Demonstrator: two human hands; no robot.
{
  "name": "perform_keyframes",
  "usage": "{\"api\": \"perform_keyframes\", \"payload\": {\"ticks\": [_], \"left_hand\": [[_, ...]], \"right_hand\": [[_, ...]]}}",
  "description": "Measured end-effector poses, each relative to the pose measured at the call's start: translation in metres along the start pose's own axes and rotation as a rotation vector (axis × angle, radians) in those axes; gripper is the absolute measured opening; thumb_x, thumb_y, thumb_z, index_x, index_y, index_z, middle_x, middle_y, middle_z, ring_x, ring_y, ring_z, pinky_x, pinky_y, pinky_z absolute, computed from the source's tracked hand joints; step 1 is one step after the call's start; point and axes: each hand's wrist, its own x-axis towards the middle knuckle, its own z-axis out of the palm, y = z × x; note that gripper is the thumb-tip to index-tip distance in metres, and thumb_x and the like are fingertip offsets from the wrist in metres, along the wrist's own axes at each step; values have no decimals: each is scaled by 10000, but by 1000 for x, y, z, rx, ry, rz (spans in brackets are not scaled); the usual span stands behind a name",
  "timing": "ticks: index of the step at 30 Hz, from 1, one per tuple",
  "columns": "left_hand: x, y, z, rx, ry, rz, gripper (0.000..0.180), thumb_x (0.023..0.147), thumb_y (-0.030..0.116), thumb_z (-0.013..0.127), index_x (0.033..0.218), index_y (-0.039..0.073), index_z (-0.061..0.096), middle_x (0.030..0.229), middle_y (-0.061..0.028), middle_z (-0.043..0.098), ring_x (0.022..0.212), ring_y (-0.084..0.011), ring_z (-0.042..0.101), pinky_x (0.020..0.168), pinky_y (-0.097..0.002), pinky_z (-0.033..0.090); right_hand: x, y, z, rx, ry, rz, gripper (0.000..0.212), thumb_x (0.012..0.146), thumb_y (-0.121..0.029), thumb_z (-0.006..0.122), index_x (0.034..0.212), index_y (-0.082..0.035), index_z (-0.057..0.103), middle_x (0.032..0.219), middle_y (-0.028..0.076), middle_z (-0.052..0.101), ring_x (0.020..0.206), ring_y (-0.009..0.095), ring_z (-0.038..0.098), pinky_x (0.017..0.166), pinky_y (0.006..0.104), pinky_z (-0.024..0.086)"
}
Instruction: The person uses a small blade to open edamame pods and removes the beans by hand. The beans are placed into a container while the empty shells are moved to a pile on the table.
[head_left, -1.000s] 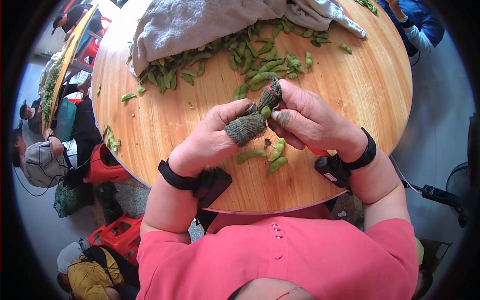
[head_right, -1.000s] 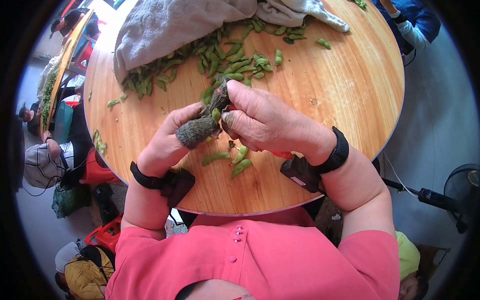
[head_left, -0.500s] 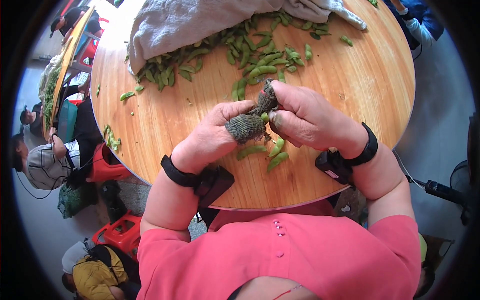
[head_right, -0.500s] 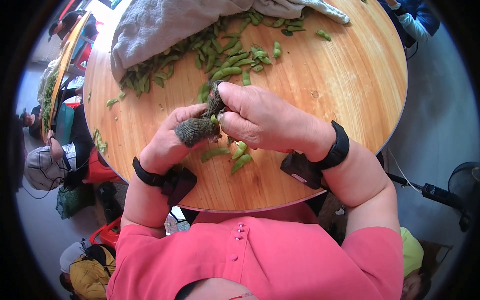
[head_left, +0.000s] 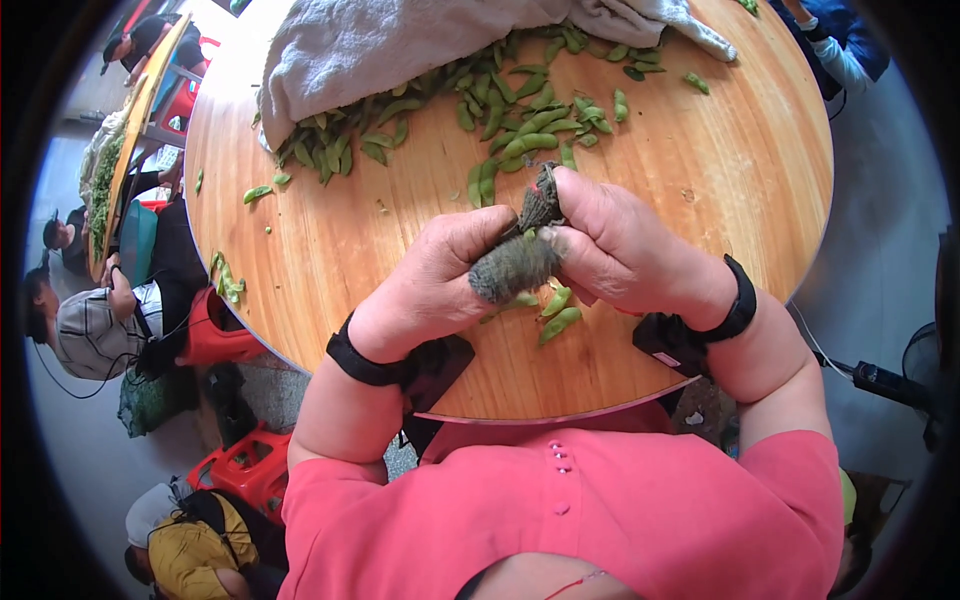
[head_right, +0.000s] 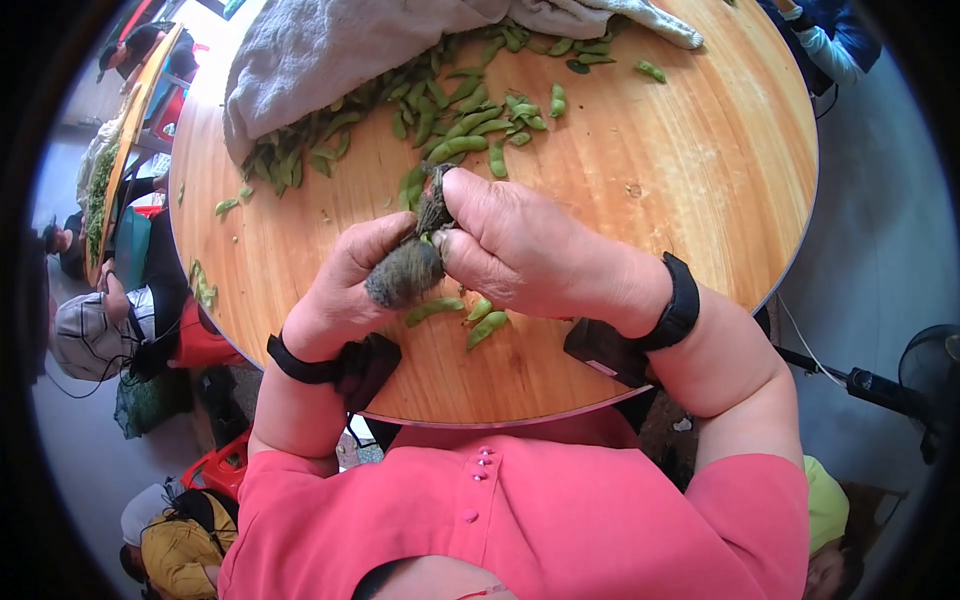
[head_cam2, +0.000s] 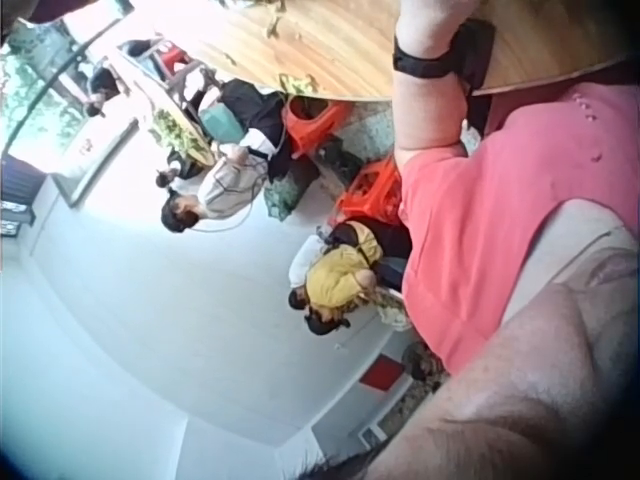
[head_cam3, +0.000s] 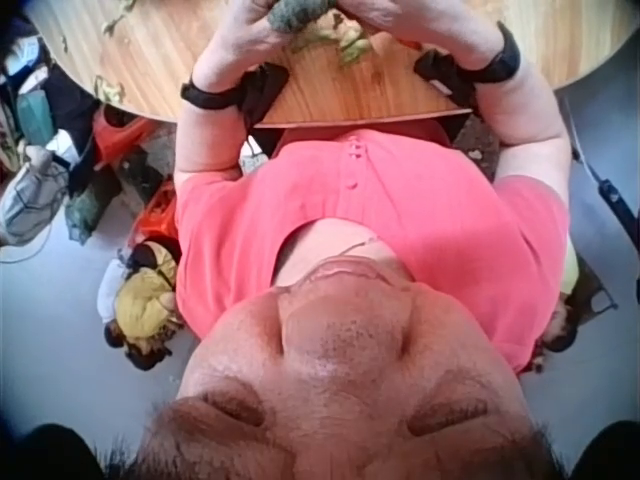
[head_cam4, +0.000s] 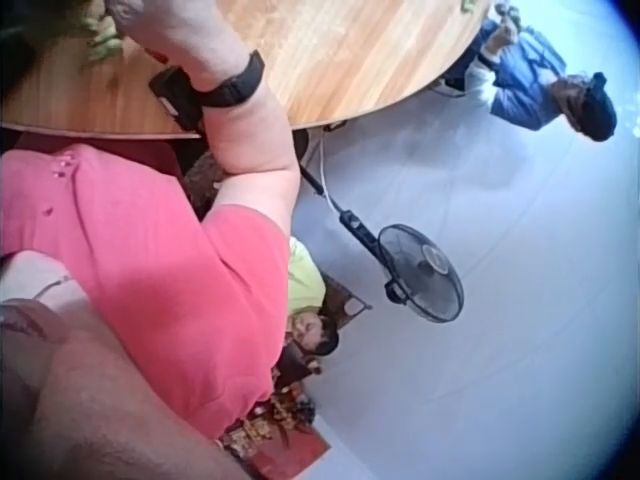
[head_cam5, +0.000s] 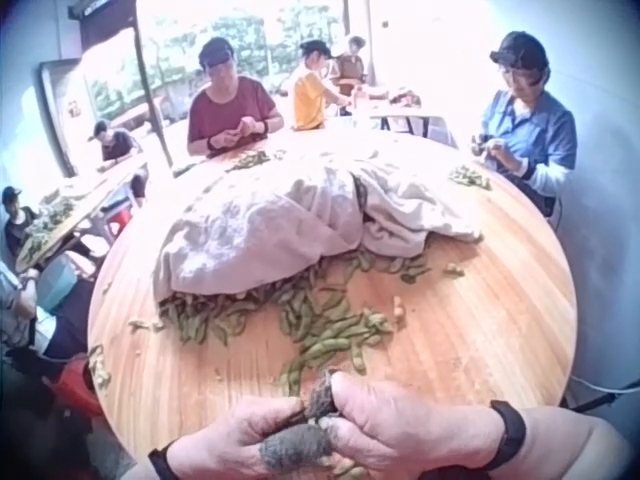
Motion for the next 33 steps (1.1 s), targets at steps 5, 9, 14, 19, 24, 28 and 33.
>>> {"api": "perform_keyframes", "payload": {"ticks": [5,9,14,19,24,28,33], "left_hand": [[1,2,-5,107,-90,34,185,831,63,590,996,-21,578,827,25,579,747,-59,507,669,-223,440],[0,-6,2,-113,4,-56,182,828,61,559,995,3,598,810,19,583,701,-62,510,616,-202,416],[2,-5,-2,-249,42,-239,186,861,113,528,1004,27,610,790,21,575,659,-32,477,547,-162,353],[6,-3,10,-271,152,-236,216,906,153,505,1054,18,584,791,24,560,596,-15,425,510,-159,315],[3,-7,-2,-366,25,-239,209,911,90,532,1109,39,578,900,38,579,779,-20,498,658,-171,411],[1,-9,9,-386,28,-164,195,918,84,526,1105,59,576,891,31,579,752,-12,494,624,-161,397],[-1,-7,1,-460,34,-153,139,927,126,527,1042,69,581,825,30,571,651,-17,460,542,-161,347]], "right_hand": [[1,-2,-4,104,-135,68,136,880,-132,432,846,-1,426,634,126,524,601,297,571,542,391,436],[2,-2,-3,114,-105,144,136,895,-133,415,836,-13,440,619,96,531,505,227,550,470,331,435],[5,-3,-7,792,-173,407,121,920,-123,400,841,-51,457,621,21,518,391,80,463,352,210,385],[1,2,2,483,-73,278,135,930,-133,380,854,-49,451,613,19,507,401,88,477,359,221,392],[4,1,-2,512,-28,325,138,930,-135,373,853,-52,451,607,20,504,407,88,484,364,224,397],[5,-2,-4,561,-104,355,146,930,-145,386,845,-54,462,611,23,506,404,90,484,358,223,396],[6,-7,-13,940,-97,467,158,937,-165,400,851,-57,477,614,19,504,396,89,474,354,217,389]]}}
